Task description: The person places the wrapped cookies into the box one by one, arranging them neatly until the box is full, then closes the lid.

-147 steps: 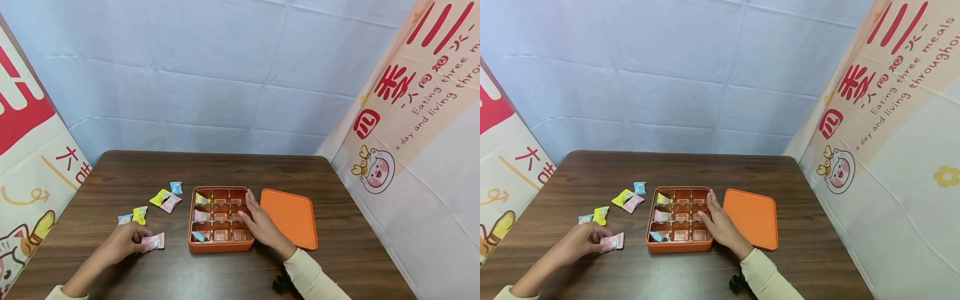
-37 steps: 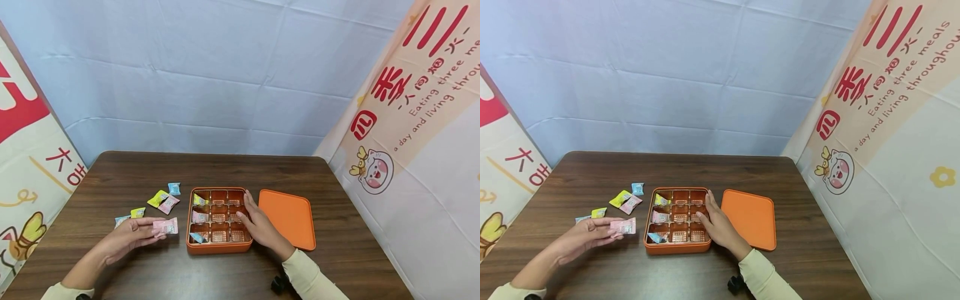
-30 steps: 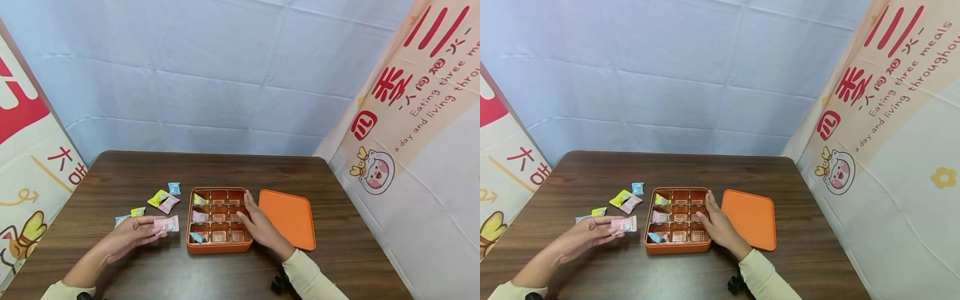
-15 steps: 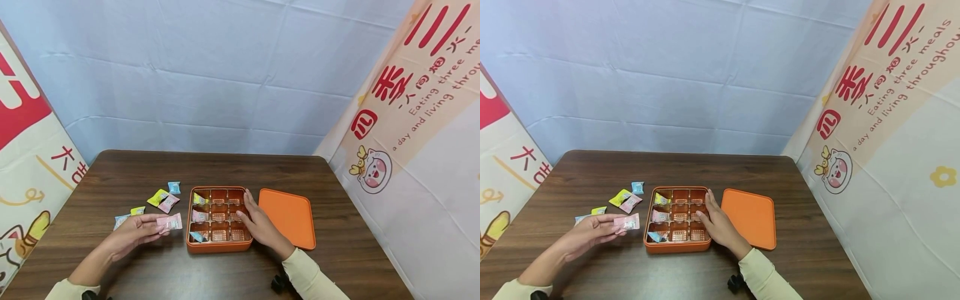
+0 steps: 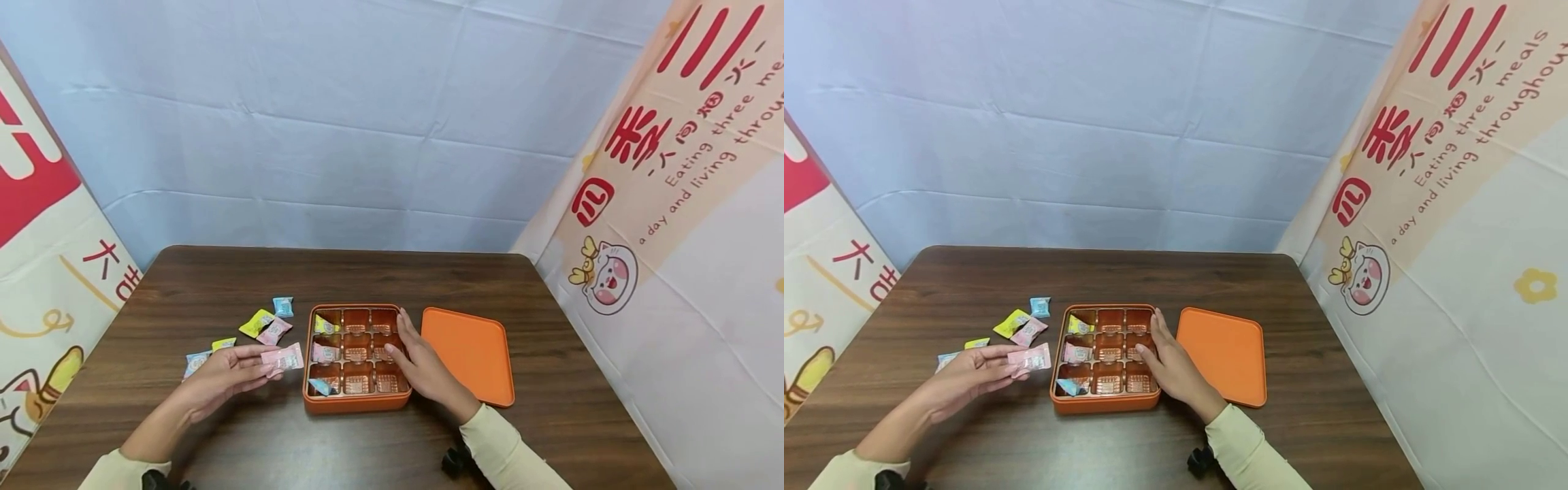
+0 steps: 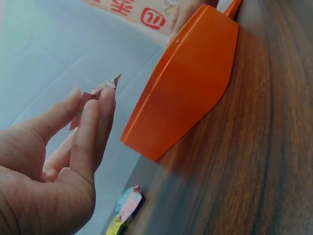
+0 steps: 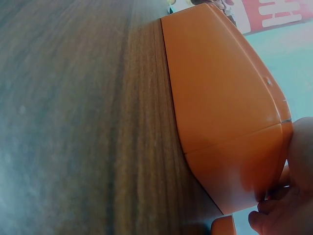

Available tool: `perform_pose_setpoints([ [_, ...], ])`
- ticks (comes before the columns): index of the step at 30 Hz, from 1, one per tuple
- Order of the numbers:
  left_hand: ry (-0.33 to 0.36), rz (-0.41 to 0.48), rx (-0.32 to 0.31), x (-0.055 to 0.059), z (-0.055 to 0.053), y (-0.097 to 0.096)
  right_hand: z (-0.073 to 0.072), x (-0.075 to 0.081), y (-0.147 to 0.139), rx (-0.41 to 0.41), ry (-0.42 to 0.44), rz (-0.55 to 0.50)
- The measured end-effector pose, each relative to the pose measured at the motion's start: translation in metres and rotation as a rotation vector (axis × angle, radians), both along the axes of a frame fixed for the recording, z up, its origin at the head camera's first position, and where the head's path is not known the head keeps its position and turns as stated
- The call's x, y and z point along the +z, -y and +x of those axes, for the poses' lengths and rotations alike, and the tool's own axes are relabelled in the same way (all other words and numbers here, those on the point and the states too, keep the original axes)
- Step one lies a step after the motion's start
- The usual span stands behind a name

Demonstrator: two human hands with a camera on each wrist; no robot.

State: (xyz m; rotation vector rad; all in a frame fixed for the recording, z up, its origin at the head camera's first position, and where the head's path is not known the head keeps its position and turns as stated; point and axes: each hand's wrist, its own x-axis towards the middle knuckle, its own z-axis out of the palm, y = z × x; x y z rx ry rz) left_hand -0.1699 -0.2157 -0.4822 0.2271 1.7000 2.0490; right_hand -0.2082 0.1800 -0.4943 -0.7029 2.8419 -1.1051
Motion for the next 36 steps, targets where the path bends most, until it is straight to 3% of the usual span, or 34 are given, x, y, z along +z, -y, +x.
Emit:
perform_pose_setpoints([
  [8,-0.011,0.023,-0.019,-0.001,-0.003,-0.004,-0.001,-0.001,0.0,-0.002,0.004,0.014],
  [17,0.0,-0.03,0.029,0.002,-0.007,-0.009,-0.001,0.0,0.0,-0.008,0.019,0.025],
  [26,-0.027,0.008,-0.03,0.001,-0.013,-0.016,-0.001,-0.001,0.0,-0.008,0.017,0.022],
  [36,-0.001,-0.036,0.011,0.005,-0.016,-0.023,-0.001,0.0,0.0,-0.003,0.025,0.03],
])
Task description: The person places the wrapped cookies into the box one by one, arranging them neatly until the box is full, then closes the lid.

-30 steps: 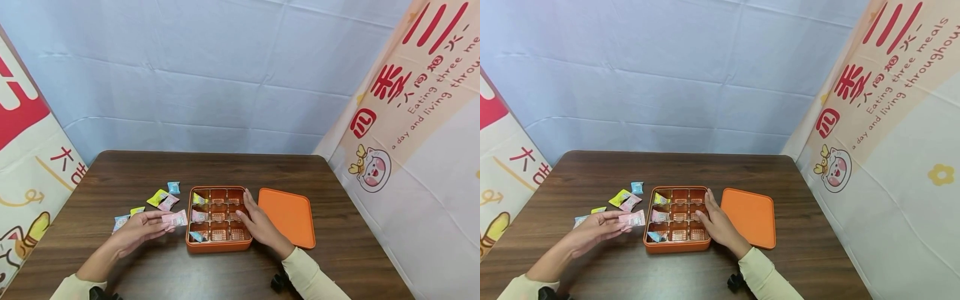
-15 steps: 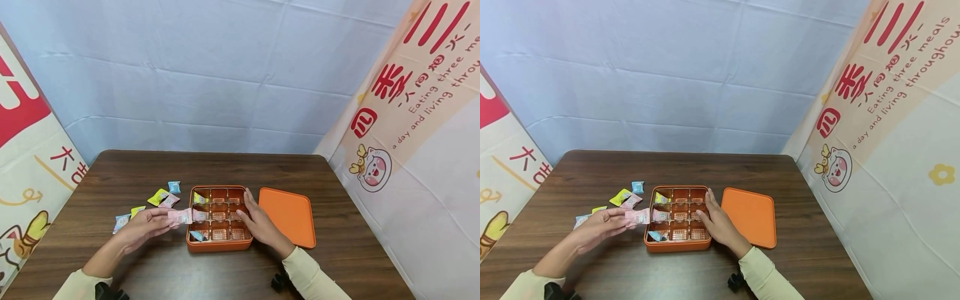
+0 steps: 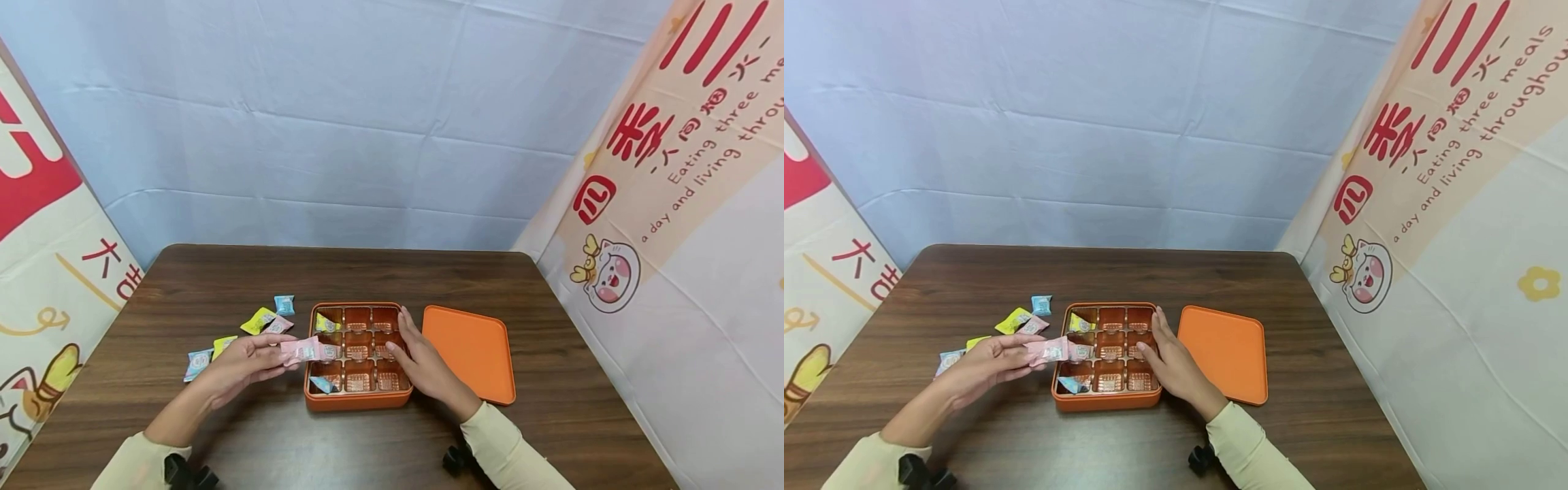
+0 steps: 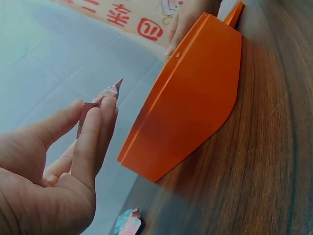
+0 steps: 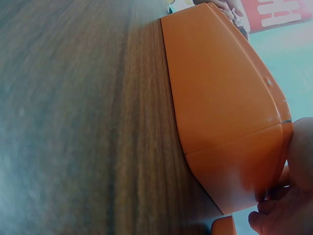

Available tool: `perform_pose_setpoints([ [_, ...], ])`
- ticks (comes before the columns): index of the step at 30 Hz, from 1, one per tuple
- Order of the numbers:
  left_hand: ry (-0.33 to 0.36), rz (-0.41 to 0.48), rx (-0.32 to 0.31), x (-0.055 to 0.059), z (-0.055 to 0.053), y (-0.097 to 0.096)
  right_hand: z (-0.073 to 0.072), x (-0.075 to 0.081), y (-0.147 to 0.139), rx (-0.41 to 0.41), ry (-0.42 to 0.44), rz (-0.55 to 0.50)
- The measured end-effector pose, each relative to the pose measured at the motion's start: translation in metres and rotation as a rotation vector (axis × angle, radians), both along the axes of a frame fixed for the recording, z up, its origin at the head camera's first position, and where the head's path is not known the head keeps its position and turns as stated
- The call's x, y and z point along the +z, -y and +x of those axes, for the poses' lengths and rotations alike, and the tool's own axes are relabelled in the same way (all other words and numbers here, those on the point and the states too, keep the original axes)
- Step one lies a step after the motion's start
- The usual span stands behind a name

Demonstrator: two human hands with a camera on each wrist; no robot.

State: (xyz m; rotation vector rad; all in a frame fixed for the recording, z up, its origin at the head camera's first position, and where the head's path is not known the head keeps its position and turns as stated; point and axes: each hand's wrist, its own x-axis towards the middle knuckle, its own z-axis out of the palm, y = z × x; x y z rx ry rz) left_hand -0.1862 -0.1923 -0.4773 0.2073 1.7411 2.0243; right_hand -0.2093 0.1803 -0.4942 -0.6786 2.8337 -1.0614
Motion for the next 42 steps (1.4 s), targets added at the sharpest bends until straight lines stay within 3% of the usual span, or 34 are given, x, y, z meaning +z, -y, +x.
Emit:
perform_pose_setpoints([
  [6,0.023,-0.03,0.018,-0.001,-0.003,-0.005,-0.001,0.0,0.0,-0.007,0.008,0.002],
  [23,0.004,-0.052,0.023,0.003,-0.013,-0.02,0.0,0.0,0.001,-0.005,0.008,-0.02],
  [30,-0.039,-0.093,0.012,0.003,-0.017,-0.029,0.0,0.001,0.0,-0.004,0.011,-0.03],
  [42,-0.052,-0.139,0.024,0.001,-0.025,-0.039,-0.002,-0.001,-0.001,0.002,0.005,-0.019],
])
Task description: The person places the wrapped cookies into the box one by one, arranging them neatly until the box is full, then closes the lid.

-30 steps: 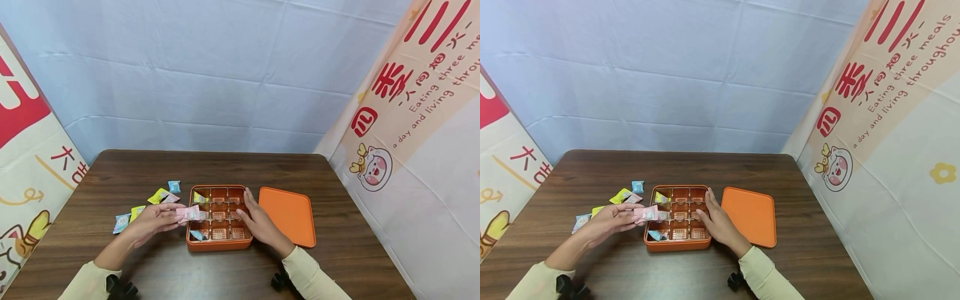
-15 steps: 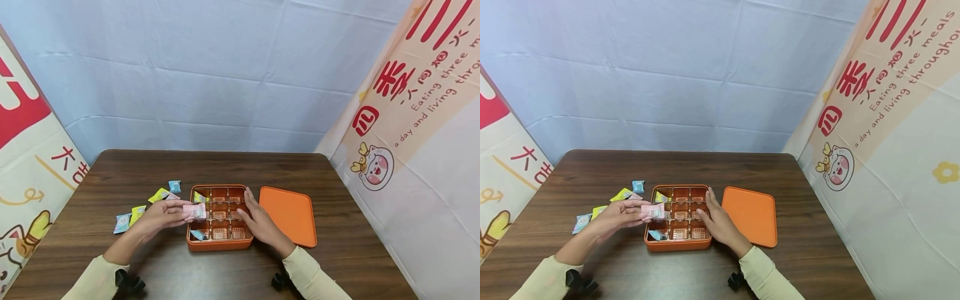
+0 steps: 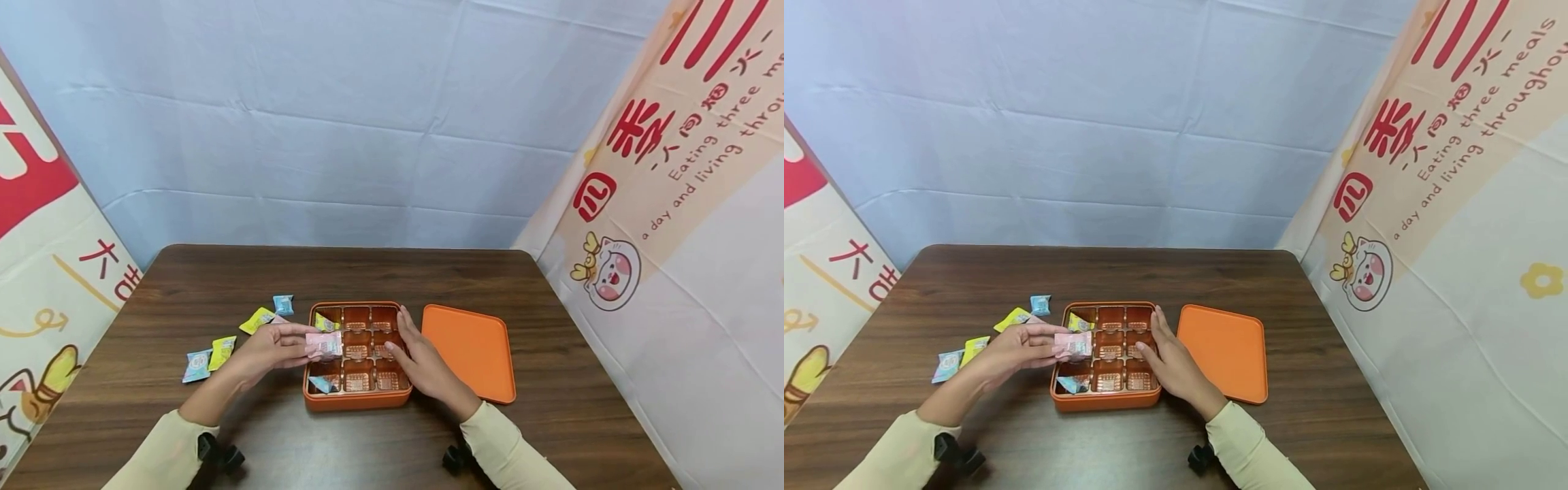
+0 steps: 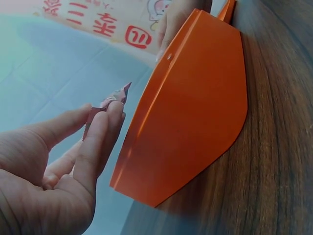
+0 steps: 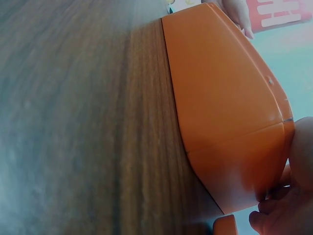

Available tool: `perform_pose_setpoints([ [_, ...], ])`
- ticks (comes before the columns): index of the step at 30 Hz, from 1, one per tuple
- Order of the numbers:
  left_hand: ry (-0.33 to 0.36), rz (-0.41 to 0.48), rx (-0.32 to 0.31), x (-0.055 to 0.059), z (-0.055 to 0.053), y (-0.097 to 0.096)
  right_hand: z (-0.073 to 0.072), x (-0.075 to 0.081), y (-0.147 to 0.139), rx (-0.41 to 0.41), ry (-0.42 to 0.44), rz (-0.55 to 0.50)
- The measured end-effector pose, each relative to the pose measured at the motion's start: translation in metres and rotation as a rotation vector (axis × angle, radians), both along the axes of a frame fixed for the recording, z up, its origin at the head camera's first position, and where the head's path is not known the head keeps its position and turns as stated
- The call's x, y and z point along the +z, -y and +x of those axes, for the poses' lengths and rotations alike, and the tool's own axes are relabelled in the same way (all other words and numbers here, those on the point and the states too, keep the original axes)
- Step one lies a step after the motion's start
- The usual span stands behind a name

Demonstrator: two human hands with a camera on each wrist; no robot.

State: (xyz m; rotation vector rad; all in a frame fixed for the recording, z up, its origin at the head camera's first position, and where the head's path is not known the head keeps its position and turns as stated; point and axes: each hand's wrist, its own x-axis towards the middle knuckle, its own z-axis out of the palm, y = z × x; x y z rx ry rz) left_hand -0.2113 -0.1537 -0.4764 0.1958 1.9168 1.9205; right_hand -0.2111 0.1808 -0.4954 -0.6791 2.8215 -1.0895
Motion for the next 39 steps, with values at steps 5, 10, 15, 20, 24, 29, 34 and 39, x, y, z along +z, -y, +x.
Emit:
perform_pose_setpoints([
  [5,0.008,-0.004,-0.015,0.002,-0.002,-0.005,0.001,0.001,0.0,0.002,0.003,-0.003],
  [10,0.016,0.021,-0.039,0.005,-0.004,-0.008,0.001,0.001,0.001,0.002,0.008,-0.001],
  [15,0.013,0.034,-0.054,0.006,-0.004,-0.011,0.002,0.002,0.001,0.0,0.007,0.003],
  [20,-0.003,0.025,-0.065,0.004,-0.007,-0.016,0.001,0.001,0.001,-0.004,0.015,-0.003],
  [24,-0.016,0.031,-0.076,0.001,-0.009,-0.018,0.001,0.001,0.001,-0.002,0.011,0.0],
  [29,-0.025,0.025,-0.099,0.0,-0.011,-0.021,0.001,0.0,0.001,0.001,0.009,0.001],
  [34,-0.024,0.005,-0.09,0.002,-0.011,-0.025,0.001,0.001,0.001,0.002,0.004,0.003],
  [39,-0.012,-0.004,-0.073,0.003,-0.013,-0.028,0.0,0.002,0.001,0.002,-0.002,-0.003],
])
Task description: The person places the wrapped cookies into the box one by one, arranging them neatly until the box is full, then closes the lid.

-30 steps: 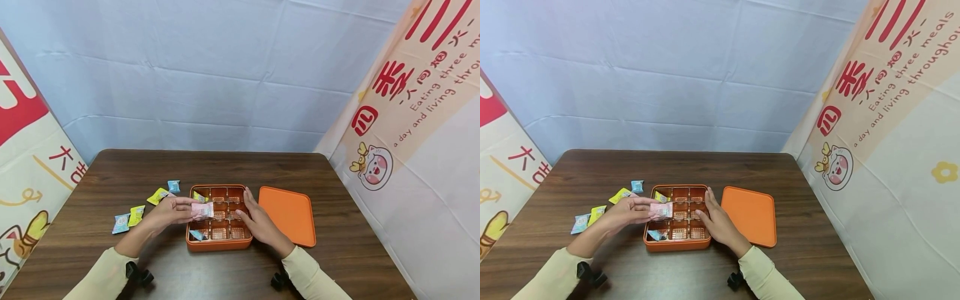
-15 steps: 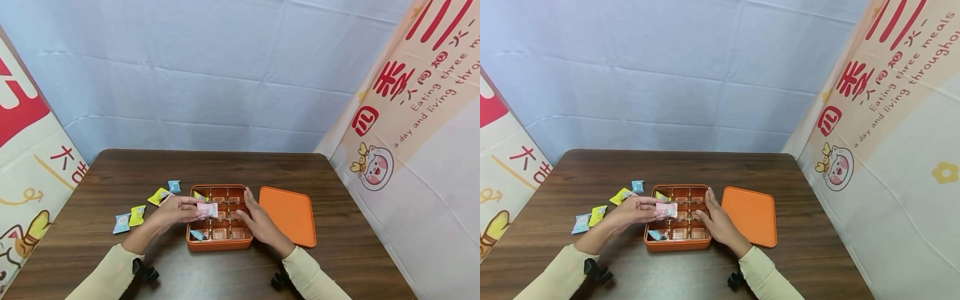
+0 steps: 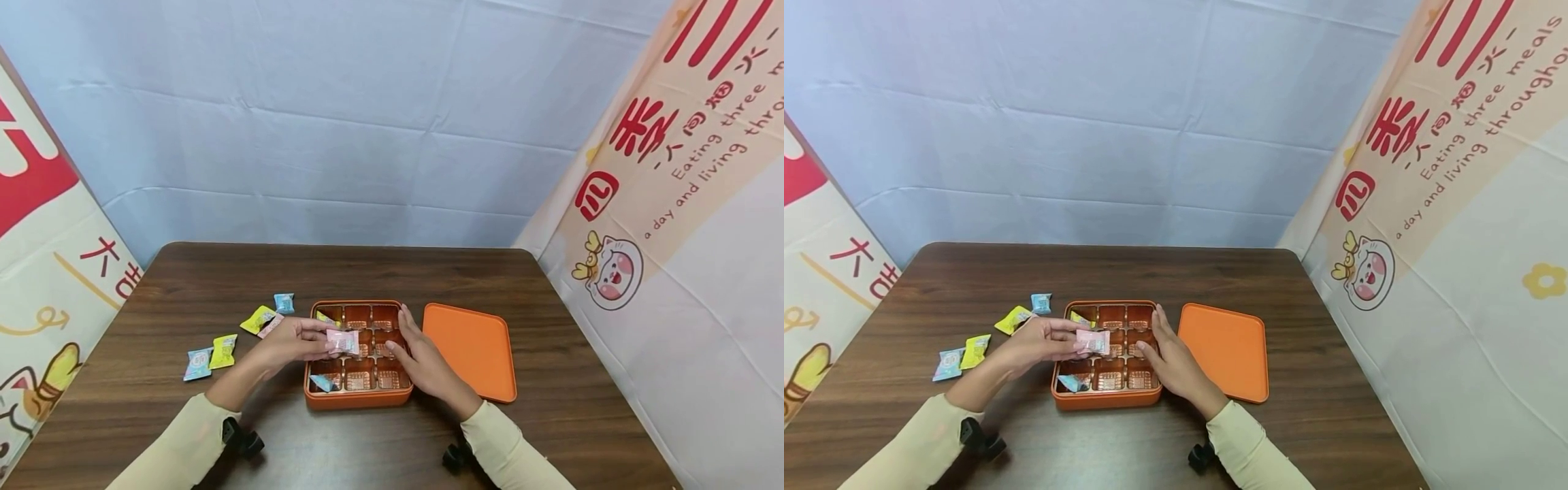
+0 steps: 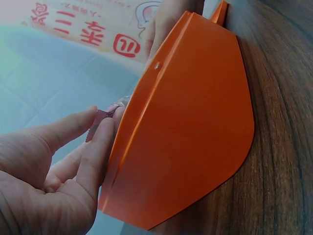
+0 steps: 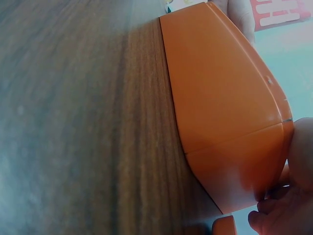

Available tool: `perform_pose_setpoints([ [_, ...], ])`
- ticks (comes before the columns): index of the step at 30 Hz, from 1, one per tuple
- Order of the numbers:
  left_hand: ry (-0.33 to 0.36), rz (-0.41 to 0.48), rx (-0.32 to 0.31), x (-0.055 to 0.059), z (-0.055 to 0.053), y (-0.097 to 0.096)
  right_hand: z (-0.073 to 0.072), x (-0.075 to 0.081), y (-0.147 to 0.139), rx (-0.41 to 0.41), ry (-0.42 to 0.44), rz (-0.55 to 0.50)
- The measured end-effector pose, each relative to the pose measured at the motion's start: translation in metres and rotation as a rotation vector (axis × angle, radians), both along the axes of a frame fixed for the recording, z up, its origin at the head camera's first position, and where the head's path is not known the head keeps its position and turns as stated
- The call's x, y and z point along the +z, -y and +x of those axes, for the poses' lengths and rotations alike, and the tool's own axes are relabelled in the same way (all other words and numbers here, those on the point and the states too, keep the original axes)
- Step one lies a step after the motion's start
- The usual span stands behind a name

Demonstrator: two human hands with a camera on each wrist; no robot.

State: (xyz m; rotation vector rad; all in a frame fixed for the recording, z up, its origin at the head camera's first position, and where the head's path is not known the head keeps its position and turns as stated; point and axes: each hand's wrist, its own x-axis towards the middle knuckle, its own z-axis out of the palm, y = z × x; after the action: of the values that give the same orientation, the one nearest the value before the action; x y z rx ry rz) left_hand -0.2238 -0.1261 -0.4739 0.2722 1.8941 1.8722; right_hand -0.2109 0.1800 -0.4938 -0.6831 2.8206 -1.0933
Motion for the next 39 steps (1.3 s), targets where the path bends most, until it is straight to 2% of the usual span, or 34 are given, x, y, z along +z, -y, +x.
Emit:
perform_pose_setpoints([
  [9,-0.035,-0.031,-0.006,0.002,-0.002,-0.002,0.0,0.001,0.0,0.002,0.009,0.006],
  [18,-0.005,0.007,-0.023,0.003,-0.005,-0.008,0.0,0.0,-0.001,-0.002,0.003,0.001],
  [25,-0.037,-0.034,-0.052,0.003,-0.008,-0.012,0.0,0.0,-0.001,-0.001,0.001,0.001],
  [39,-0.022,-0.044,-0.051,0.008,-0.009,-0.02,0.0,-0.002,-0.002,-0.002,-0.005,0.005],
])
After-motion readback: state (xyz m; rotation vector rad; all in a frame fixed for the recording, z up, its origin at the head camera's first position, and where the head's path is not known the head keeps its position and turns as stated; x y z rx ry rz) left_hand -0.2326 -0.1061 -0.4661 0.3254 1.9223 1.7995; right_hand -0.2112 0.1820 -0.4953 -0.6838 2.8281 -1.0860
